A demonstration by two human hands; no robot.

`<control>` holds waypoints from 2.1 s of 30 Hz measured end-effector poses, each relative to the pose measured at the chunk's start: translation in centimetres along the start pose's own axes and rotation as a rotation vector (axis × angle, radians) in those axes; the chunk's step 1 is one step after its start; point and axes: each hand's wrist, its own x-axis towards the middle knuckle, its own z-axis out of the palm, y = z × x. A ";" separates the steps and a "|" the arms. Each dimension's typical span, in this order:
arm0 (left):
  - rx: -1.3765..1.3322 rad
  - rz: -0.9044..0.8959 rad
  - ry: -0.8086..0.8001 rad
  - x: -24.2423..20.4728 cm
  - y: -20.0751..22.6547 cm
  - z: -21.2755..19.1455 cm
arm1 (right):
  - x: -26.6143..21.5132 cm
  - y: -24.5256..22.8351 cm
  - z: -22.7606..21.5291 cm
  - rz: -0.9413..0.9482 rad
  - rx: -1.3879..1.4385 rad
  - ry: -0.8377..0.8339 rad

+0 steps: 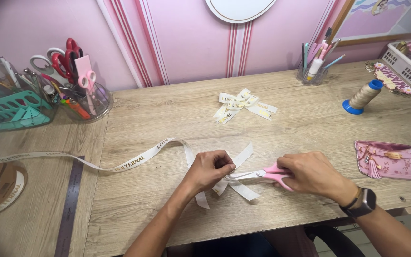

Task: Creating several decorative bows using printed ribbon and scissors.

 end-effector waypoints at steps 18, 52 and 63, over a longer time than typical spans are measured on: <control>-0.197 -0.015 -0.037 -0.1 0.8 -0.6 | 1.2 2.6 4.5 -0.011 -0.057 0.050; 0.289 -0.247 0.508 -9.8 -4.8 -6.4 | -4.1 10.0 8.4 0.462 -0.150 0.032; 0.728 0.245 0.365 -8.0 -6.2 3.9 | 3.8 -7.5 5.1 -0.697 -0.095 0.400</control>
